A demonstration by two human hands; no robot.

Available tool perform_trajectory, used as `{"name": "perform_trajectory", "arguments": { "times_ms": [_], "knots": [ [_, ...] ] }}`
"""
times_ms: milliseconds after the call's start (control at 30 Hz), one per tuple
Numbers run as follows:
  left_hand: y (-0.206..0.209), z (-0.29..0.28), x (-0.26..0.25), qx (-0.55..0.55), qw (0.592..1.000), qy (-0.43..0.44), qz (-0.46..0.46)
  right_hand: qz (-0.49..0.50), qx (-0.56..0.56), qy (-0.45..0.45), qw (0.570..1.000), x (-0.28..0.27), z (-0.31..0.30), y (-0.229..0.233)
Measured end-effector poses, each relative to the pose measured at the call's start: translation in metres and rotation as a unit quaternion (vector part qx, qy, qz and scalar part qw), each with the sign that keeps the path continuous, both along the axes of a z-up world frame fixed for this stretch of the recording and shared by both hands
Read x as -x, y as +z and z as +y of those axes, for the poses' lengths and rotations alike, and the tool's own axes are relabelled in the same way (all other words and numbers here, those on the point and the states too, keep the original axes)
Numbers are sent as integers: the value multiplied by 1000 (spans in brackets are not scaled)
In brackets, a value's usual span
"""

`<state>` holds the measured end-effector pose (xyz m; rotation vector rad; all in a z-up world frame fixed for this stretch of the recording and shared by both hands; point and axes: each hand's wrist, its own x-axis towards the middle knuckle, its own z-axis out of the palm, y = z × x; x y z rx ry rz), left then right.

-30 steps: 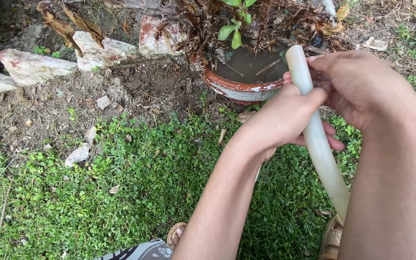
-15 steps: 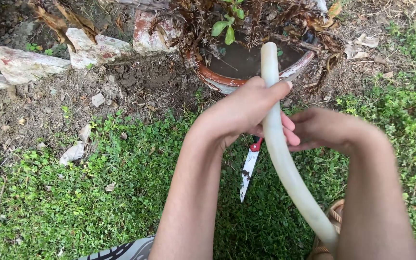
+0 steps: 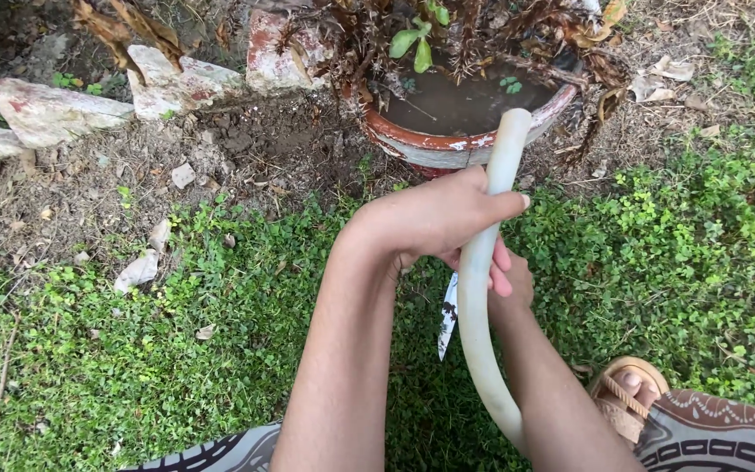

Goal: Cutting a garden hose and tending to a potted plant outdoors.

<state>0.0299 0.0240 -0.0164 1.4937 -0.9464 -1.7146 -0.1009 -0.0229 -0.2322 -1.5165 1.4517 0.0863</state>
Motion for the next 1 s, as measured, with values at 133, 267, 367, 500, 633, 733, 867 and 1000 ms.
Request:
{"name": "perform_trajectory", "arguments": {
  "times_ms": [133, 267, 367, 500, 633, 733, 867, 1000],
  "knots": [
    [1, 1, 0, -9, 1000, -9, -14, 64, 47, 15, 997, -6, 2, -1],
    [0, 2, -4, -15, 1000, 16, 13, 133, 103, 74, 983, -6, -13, -15],
    [-2, -2, -3, -1, 999, 21, 27, 169, 102, 106, 974, 4, -41, -30],
    [5, -11, 7, 1, 1000, 22, 8, 100, -26, 67, 992, 18, -83, -36],
    [-3, -25, 20, 5, 1000, -1, 0, 30, -56, 76, 995, 57, -121, -53],
    [2, -38, 40, 24, 997, -26, 65, 26, -112, 59, 992, 104, -171, -71],
    [-11, -59, 67, 40, 996, -33, 68, 179, 31, 49, 982, 102, -178, 56],
    [-15, -77, 86, 64, 995, -30, 73, -50, 199, -242, 948, 92, -165, 125]
  ]
}}
